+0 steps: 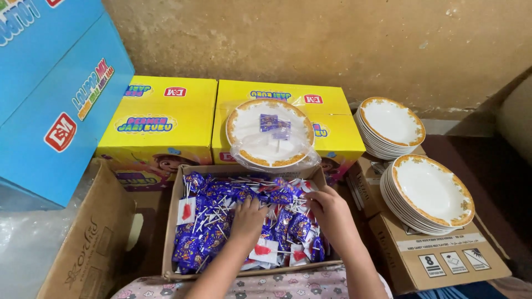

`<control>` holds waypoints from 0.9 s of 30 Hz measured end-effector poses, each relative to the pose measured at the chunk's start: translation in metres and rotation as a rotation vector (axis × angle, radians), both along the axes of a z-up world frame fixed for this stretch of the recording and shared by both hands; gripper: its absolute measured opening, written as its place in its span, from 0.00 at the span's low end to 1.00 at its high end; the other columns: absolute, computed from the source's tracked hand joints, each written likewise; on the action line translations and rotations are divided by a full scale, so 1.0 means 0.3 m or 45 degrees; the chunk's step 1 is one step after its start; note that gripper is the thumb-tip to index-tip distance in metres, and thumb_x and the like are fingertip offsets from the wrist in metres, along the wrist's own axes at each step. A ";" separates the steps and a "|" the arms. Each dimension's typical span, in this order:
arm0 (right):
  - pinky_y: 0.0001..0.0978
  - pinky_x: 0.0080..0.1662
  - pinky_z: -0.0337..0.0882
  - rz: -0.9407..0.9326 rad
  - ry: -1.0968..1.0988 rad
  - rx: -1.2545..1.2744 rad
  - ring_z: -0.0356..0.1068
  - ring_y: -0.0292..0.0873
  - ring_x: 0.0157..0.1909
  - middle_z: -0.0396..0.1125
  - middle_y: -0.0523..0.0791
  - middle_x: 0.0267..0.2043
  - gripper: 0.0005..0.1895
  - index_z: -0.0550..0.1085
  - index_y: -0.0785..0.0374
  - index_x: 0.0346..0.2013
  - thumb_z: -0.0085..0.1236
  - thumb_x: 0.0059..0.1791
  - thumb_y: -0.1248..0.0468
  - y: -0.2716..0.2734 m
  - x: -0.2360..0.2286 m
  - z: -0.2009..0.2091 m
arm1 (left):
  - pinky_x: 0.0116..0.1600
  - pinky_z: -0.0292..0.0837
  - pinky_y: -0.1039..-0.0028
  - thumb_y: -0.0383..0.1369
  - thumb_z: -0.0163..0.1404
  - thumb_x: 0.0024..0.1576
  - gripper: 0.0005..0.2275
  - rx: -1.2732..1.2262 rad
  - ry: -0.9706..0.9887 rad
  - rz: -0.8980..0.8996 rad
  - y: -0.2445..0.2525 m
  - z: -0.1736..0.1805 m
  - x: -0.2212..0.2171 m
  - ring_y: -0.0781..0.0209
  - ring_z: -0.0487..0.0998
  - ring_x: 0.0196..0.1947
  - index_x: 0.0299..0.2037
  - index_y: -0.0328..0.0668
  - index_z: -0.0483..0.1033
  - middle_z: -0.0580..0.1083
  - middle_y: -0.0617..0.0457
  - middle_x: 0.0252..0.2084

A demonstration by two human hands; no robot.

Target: A person is seen picking up small blue and white packets from a cardboard box and arranging them onto a plate that is inside a plastic bag.

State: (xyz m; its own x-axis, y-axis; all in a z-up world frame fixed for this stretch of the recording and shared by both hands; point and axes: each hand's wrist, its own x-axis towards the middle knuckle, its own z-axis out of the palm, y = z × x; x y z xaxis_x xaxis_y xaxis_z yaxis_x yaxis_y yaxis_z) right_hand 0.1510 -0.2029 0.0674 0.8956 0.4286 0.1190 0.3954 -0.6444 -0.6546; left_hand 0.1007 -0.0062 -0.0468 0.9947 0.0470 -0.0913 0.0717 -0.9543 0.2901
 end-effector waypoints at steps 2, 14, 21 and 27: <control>0.31 0.35 0.76 -0.038 -0.128 0.054 0.74 0.39 0.30 0.72 0.42 0.39 0.11 0.81 0.63 0.46 0.57 0.50 0.68 0.025 0.015 -0.015 | 0.64 0.56 0.48 0.22 0.43 0.58 0.11 0.037 -0.126 -0.017 0.028 -0.087 0.013 0.40 0.64 0.58 0.47 0.45 0.74 0.69 0.43 0.53; 0.40 0.37 0.77 0.093 -0.680 0.194 0.73 0.48 0.36 0.69 0.46 0.39 0.04 0.79 0.67 0.39 0.58 0.50 0.72 0.194 -0.031 0.048 | 0.47 0.78 0.73 0.31 0.53 0.58 0.11 -0.436 -0.369 0.320 0.101 -0.063 -0.195 0.59 0.79 0.42 0.49 0.44 0.79 0.79 0.52 0.43; 0.39 0.25 0.54 0.041 -1.092 -0.025 0.52 0.48 0.23 0.55 0.48 0.26 0.12 0.65 0.68 0.23 0.55 0.44 0.83 0.415 0.217 -0.121 | 0.59 0.73 0.64 0.22 0.47 0.58 0.18 -0.486 -0.339 0.277 0.095 0.025 -0.228 0.50 0.73 0.56 0.59 0.41 0.72 0.75 0.46 0.54; 0.47 0.36 0.71 -0.111 -0.557 -0.339 0.70 0.58 0.35 0.67 0.53 0.38 0.10 0.76 0.72 0.32 0.52 0.41 0.82 0.561 0.356 -0.125 | 0.47 0.73 0.68 0.20 0.40 0.60 0.19 -0.623 -0.184 0.373 0.089 0.083 -0.253 0.56 0.75 0.42 0.59 0.47 0.73 0.78 0.53 0.37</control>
